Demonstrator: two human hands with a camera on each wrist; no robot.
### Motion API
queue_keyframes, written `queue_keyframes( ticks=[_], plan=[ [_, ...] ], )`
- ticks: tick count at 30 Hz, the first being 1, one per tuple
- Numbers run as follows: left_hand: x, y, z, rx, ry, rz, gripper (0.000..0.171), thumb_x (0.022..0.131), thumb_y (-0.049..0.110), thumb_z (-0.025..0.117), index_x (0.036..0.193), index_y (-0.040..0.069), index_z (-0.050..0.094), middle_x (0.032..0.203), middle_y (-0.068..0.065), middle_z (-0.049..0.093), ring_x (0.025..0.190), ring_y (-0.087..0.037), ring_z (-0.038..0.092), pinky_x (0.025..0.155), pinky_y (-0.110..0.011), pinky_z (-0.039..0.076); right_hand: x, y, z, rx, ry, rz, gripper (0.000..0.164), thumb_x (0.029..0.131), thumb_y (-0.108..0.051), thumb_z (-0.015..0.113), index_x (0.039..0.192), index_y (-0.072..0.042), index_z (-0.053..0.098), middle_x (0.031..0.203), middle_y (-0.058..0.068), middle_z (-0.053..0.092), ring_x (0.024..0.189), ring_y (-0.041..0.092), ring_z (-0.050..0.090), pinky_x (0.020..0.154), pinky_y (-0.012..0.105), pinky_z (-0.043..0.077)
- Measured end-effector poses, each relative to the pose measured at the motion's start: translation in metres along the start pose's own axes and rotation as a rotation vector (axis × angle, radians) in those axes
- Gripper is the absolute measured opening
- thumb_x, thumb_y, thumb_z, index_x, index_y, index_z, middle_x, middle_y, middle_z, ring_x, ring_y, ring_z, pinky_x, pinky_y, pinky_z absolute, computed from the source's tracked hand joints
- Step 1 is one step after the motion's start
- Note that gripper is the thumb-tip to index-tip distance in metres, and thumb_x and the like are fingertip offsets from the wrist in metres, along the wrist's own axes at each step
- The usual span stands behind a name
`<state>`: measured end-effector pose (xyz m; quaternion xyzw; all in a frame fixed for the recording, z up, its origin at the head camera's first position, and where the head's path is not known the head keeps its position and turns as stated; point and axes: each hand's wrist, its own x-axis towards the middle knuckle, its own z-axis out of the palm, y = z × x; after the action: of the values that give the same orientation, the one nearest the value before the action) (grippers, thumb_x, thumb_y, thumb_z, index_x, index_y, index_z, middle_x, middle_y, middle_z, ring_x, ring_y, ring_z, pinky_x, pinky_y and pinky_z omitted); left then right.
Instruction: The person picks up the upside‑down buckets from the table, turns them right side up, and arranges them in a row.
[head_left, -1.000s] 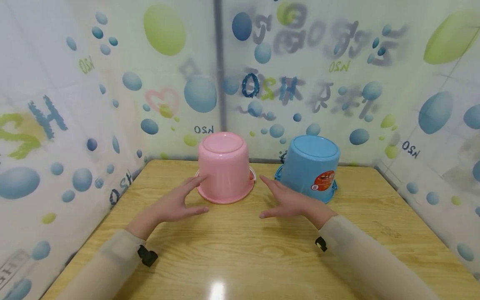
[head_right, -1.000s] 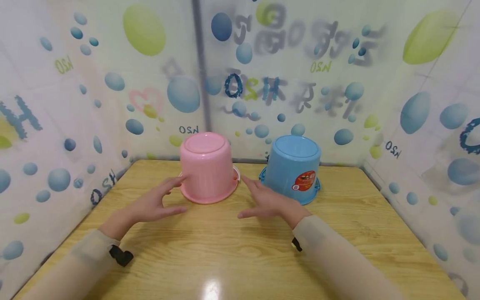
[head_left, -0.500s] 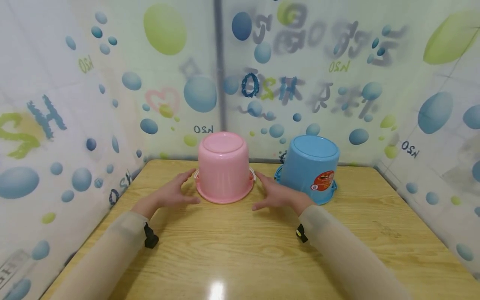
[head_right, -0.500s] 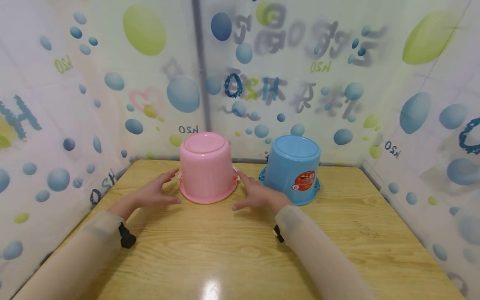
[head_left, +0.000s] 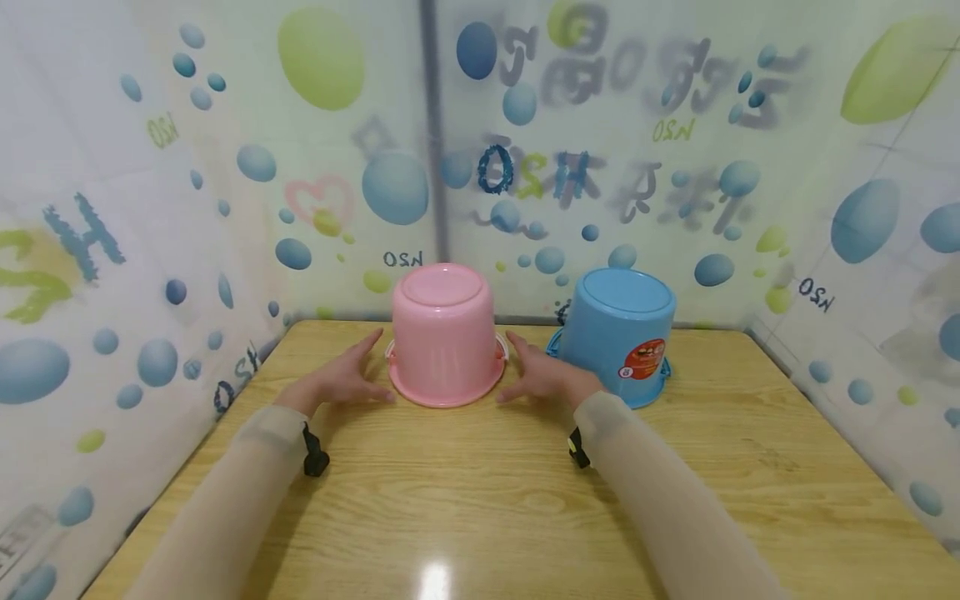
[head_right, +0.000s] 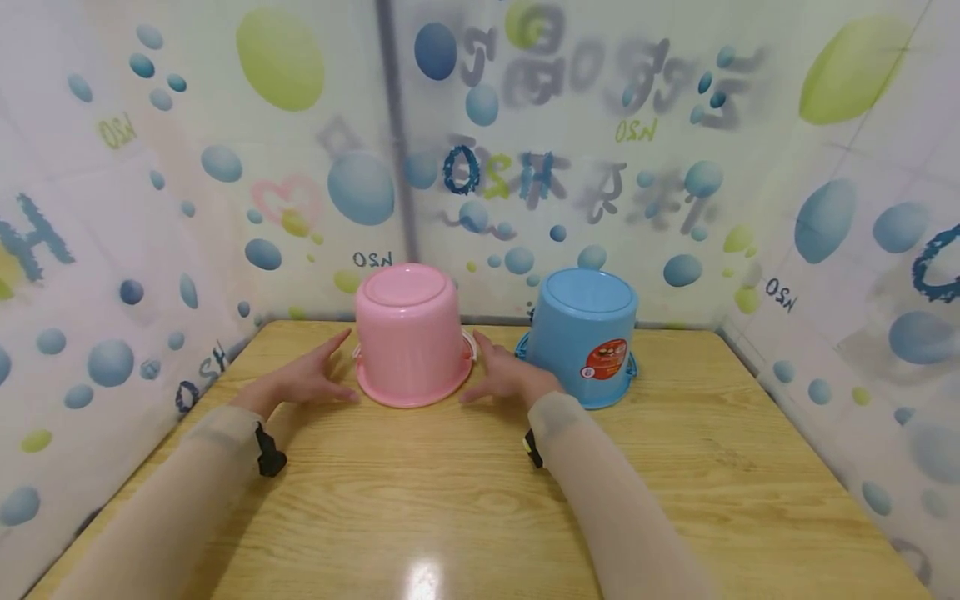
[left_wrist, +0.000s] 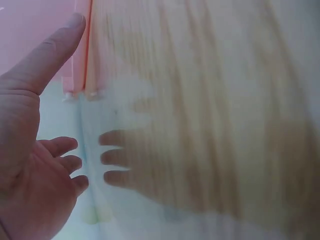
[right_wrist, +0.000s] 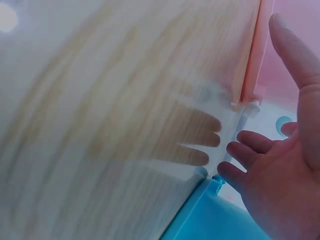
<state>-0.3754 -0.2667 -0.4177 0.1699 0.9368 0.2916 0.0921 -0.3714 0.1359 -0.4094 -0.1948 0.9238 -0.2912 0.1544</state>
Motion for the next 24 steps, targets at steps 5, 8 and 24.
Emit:
queue_keyframes(
  ticks=[5,8,24],
  plan=[
    [0.005,-0.005,0.000,-0.002,-0.025,-0.002,0.139,0.086,0.050,0.094,0.178,0.013,-0.004,0.180,-0.033,0.011,0.165,-0.058,0.016,0.134,-0.071,0.015,0.008,-0.001,0.004,0.021,-0.004,-0.023,0.133,0.091,-0.050,0.090,0.178,-0.018,-0.004,0.186,0.015,0.006,0.173,0.037,0.005,0.139,0.059,0.014],
    [0.007,-0.006,-0.001,-0.016,-0.040,-0.004,0.139,0.087,0.050,0.094,0.178,0.017,-0.006,0.181,-0.032,0.010,0.166,-0.058,0.014,0.134,-0.071,0.014,0.011,-0.003,0.006,0.004,-0.003,-0.023,0.133,0.091,-0.050,0.089,0.178,-0.017,-0.006,0.186,0.016,0.008,0.173,0.038,0.010,0.139,0.058,0.017],
    [0.016,-0.003,0.007,-0.117,-0.043,0.130,0.131,0.088,0.033,0.096,0.179,0.025,0.002,0.185,-0.021,0.010,0.170,-0.048,0.008,0.136,-0.069,0.008,0.017,-0.022,0.018,-0.079,0.026,0.034,0.132,0.092,-0.051,0.088,0.178,-0.018,-0.007,0.183,0.015,0.026,0.169,0.038,0.027,0.137,0.057,0.025]
  ],
)
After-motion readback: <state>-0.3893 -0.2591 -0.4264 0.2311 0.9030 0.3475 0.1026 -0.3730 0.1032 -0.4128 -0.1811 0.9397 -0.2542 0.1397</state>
